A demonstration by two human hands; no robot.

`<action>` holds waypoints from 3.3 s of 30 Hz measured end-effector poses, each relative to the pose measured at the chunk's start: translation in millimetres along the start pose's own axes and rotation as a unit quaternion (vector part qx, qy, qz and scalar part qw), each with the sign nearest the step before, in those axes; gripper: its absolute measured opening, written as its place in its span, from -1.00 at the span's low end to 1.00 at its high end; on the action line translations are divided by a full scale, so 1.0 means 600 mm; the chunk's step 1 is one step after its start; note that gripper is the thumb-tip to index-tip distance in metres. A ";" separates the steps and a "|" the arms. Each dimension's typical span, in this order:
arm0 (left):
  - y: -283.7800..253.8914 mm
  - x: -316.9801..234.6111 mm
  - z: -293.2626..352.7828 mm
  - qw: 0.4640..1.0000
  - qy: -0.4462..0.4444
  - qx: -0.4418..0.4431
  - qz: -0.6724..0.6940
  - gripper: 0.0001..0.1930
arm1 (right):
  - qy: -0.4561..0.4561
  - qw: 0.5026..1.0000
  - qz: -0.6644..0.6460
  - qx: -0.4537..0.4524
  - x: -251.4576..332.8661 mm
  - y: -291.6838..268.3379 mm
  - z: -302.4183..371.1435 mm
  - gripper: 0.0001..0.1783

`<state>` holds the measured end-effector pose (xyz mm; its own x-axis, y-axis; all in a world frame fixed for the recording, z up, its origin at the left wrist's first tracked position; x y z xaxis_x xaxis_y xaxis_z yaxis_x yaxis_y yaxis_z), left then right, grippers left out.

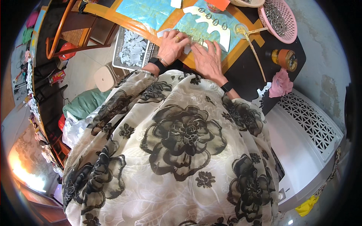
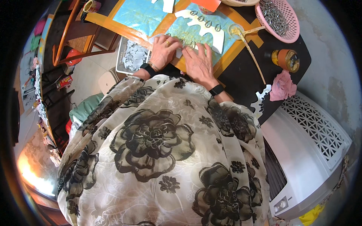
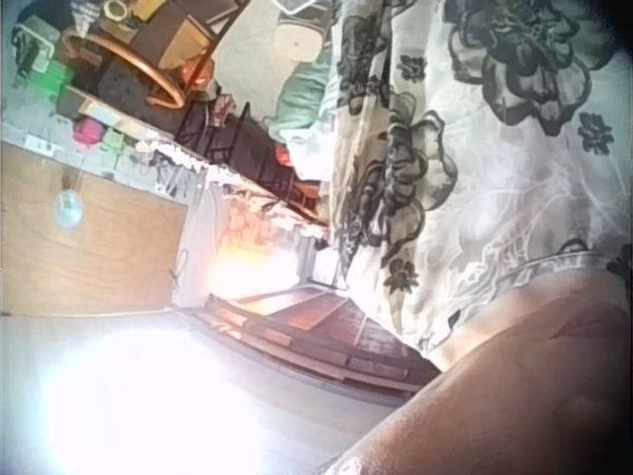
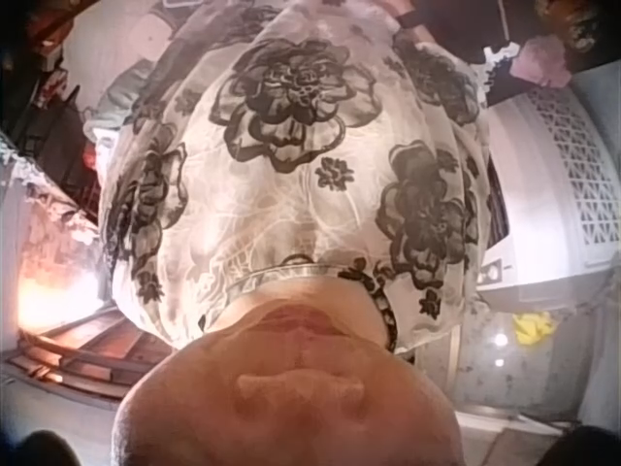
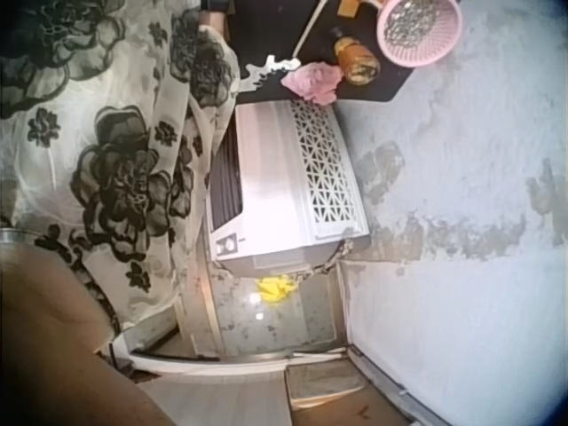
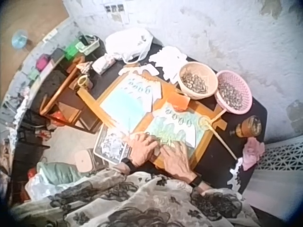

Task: Manually fitting and aligning shoe upper components for assembly.

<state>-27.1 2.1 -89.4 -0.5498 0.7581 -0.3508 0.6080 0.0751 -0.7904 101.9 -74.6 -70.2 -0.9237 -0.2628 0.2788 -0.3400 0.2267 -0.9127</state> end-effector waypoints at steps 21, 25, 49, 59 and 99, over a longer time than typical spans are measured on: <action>-0.009 0.008 -0.033 0.990 0.128 0.058 0.024 -0.81 | -0.024 0.993 -0.056 -0.103 -0.021 -0.008 -0.035 -0.77; -0.002 0.024 -0.032 0.996 0.061 0.045 0.035 -0.82 | -0.050 0.989 -0.054 -0.128 -0.021 -0.007 -0.043 -0.86; 0.000 0.014 -0.029 0.999 -0.005 0.036 0.032 -0.82 | -0.054 0.989 -0.042 -0.132 -0.025 0.014 -0.062 -0.94; 0.000 0.002 -0.013 1.000 0.016 0.005 -0.023 -0.92 | -0.086 0.990 -0.001 -0.112 -0.011 0.014 -0.054 -0.97; -0.042 -0.041 0.062 0.992 0.059 0.096 -0.053 -0.41 | -0.138 0.987 0.043 -0.066 0.018 -0.015 0.033 -0.55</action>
<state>-50.0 -42.5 -79.6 -0.5267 0.8244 -0.2075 0.4241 0.0432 -0.9046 98.6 -98.1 -65.1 -0.8729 -0.4789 0.0932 -0.2992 0.3745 -0.8776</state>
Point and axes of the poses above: each hand's wrist, its own z-axis away from the middle knuckle, its own y-axis out of the palm, x = y × z, the point moved 6 cm from there along -z, towards the middle knuckle, and after that the axes turned 12 degrees about -x, right-handed, at the moved point
